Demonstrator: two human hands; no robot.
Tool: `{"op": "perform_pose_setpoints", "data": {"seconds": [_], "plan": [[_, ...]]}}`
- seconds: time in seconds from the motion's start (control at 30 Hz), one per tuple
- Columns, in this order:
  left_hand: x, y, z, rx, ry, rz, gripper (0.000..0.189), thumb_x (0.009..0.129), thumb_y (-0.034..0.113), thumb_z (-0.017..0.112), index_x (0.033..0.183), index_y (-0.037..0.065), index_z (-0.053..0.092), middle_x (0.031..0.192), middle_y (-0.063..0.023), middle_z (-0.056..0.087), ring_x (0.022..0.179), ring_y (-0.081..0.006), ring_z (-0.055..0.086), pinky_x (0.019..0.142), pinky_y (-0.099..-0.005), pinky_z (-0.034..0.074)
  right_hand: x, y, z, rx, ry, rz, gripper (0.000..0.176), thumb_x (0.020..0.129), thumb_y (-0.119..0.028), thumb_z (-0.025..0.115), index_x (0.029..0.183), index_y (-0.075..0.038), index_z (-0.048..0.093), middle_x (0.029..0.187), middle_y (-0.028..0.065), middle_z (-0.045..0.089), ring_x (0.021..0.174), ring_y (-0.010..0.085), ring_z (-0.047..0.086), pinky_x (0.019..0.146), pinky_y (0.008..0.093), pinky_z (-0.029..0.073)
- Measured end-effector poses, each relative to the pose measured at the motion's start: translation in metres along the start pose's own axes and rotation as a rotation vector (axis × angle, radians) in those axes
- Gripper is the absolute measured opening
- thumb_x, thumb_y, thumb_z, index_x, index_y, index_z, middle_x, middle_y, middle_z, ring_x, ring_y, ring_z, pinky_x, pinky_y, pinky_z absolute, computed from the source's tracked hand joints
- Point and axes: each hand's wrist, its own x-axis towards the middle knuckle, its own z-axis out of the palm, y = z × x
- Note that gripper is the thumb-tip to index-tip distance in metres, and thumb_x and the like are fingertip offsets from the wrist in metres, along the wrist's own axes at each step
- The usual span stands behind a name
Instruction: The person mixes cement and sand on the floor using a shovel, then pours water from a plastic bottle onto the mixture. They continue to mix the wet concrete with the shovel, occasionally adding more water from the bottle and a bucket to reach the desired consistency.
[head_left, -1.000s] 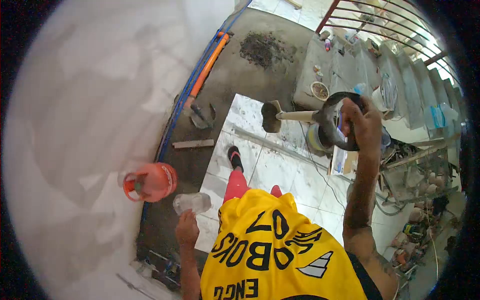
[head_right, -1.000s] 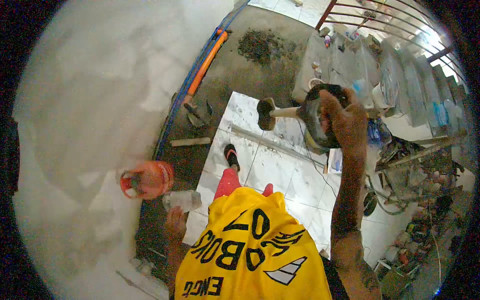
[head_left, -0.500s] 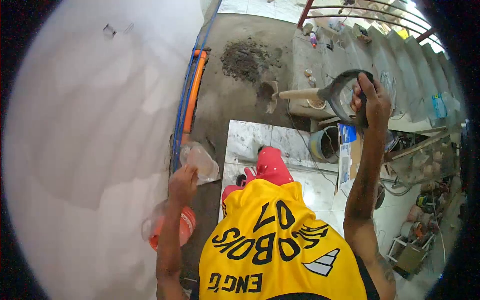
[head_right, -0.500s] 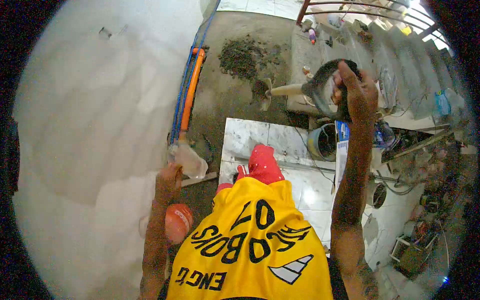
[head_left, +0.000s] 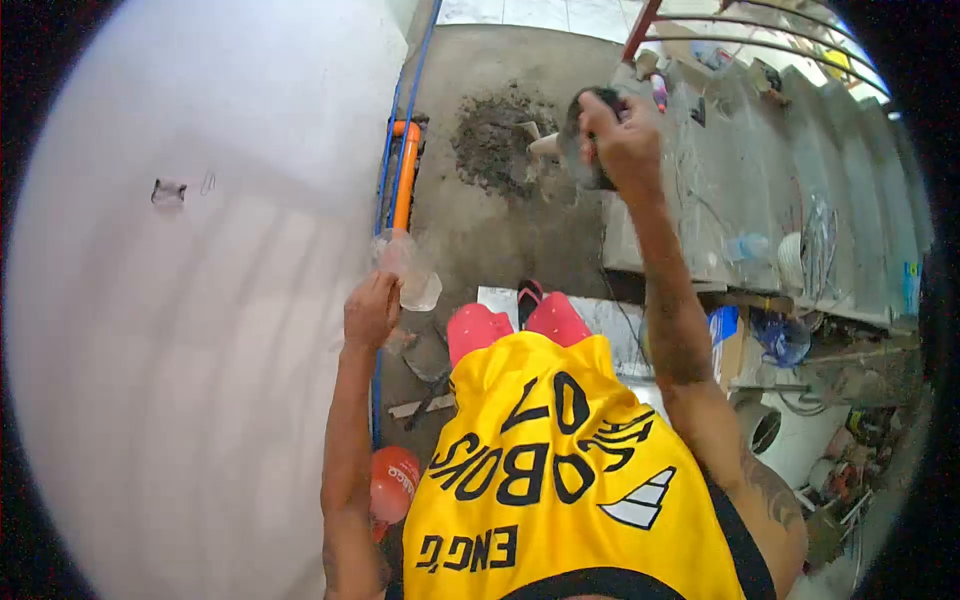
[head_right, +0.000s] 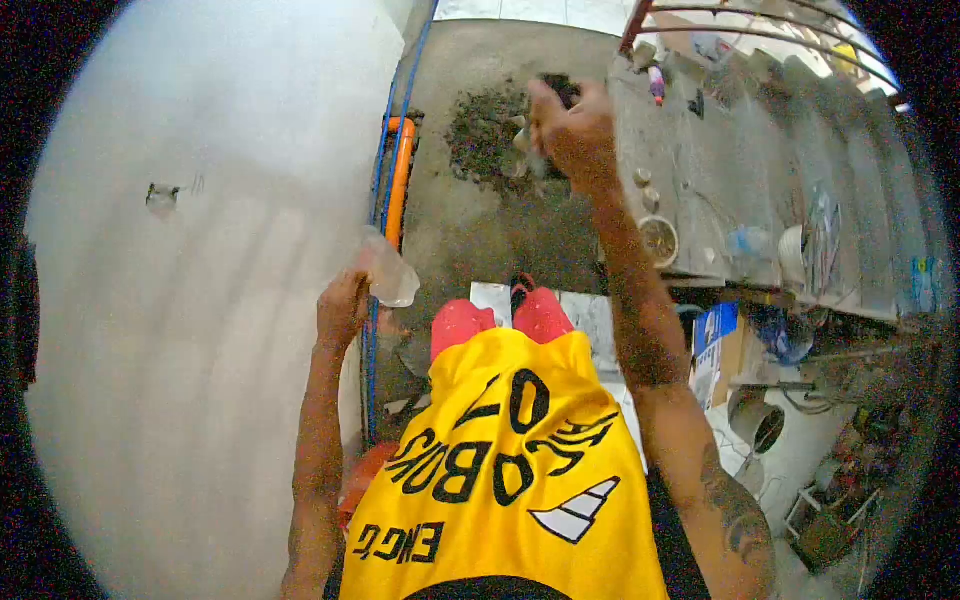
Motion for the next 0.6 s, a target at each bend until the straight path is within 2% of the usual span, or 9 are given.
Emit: {"op": "perform_pose_setpoints", "data": {"seconds": [0.1,0.17,0.2,0.3,0.33,0.43,0.5,0.6], "plan": [[0.073,-0.015,0.017,-0.01,0.018,0.021,0.008,0.086,0.013,0.057,0.085,0.008,0.052,0.077,-0.0097,0.054,0.069,-0.0311,0.056,0.06,-0.0419,0.045,0.063,0.08,0.043,-0.068,-0.018,0.074,0.037,0.082,-0.031,0.066,0.091,0.003,0.055,0.07,0.0109,0.062,0.055,0.021,0.06,0.05,0.0335,0.049],[0.108,-0.026,0.03,0.003,-0.01,0.043,0.008,0.086,0.013,0.057,0.085,0.008,0.052,0.078,-0.0101,0.054,0.07,-0.0311,0.057,0.06,-0.0418,0.045,0.092,0.177,0.072,-0.388,-0.114,0.178,0.045,0.078,-0.034,0.066,0.098,0.005,0.054,0.079,0.0189,0.064,0.07,0.0309,0.064,0.063,0.0393,0.051],[0.13,-0.031,0.037,0.021,-0.039,0.057,0.008,0.086,0.013,0.057,0.085,0.008,0.052,0.078,-0.0106,0.054,0.07,-0.0313,0.057,0.06,-0.0418,0.045,0.105,0.204,0.082,-0.547,-0.16,0.232,0.05,0.077,-0.035,0.067,0.101,0.007,0.053,0.084,0.0229,0.065,0.078,0.0358,0.065,0.069,0.0422,0.052],[0.201,-0.064,0.07,-0.016,-0.101,0.134,0.007,0.086,0.014,0.055,0.086,0.007,0.051,0.079,-0.012,0.055,0.071,-0.032,0.057,0.061,-0.0421,0.046,0.114,0.149,0.094,-0.605,-0.19,0.194,0.055,0.075,-0.034,0.066,0.105,0.009,0.052,0.094,0.0312,0.062,0.095,0.045,0.059,0.083,0.0461,0.048],[0.208,-0.075,0.079,-0.042,-0.144,0.162,0.007,0.087,0.014,0.054,0.086,0.007,0.051,0.079,-0.0125,0.055,0.071,-0.0322,0.057,0.061,-0.0424,0.046,0.121,0.137,0.092,-0.679,-0.242,0.184,0.053,0.075,-0.031,0.065,0.107,0.009,0.052,0.092,0.0313,0.062,0.09,0.0447,0.061,0.079,0.0458,0.049],[0.269,-0.103,0.11,0.034,-0.272,0.224,0.007,0.086,0.013,0.052,0.086,0.006,0.051,0.08,-0.0126,0.056,0.072,-0.0331,0.058,0.063,-0.0427,0.047,0.149,0.13,0.079,-0.722,-0.172,-0.072,0.038,0.079,-0.031,0.064,0.093,0.004,0.058,0.072,0.0191,0.064,0.065,0.0328,0.064,0.06,0.0383,0.05],[0.311,-0.126,0.137,0.034,-0.367,0.311,0.006,0.085,0.011,0.05,0.086,0.006,0.053,0.08,-0.012,0.057,0.074,-0.0327,0.059,0.066,-0.0424,0.048,0.178,0.145,0.07,-0.569,0.104,0.137,0.034,0.08,-0.029,0.063,0.089,0.004,0.057,0.063,0.0146,0.061,0.053,0.0255,0.06,0.05,0.0358,0.047],[0.357,-0.15,0.157,0.015,-0.42,0.4,0.008,0.084,0.011,0.05,0.087,0.005,0.054,0.082,-0.0124,0.058,0.077,-0.0321,0.061,0.067,-0.0421,0.049,0.205,0.193,0.083,-0.508,0.332,0.271,0.029,0.081,-0.025,0.063,0.083,0.003,0.056,0.054,0.0084,0.055,0.04,0.0162,0.052,0.038,0.0317,0.041]]}}
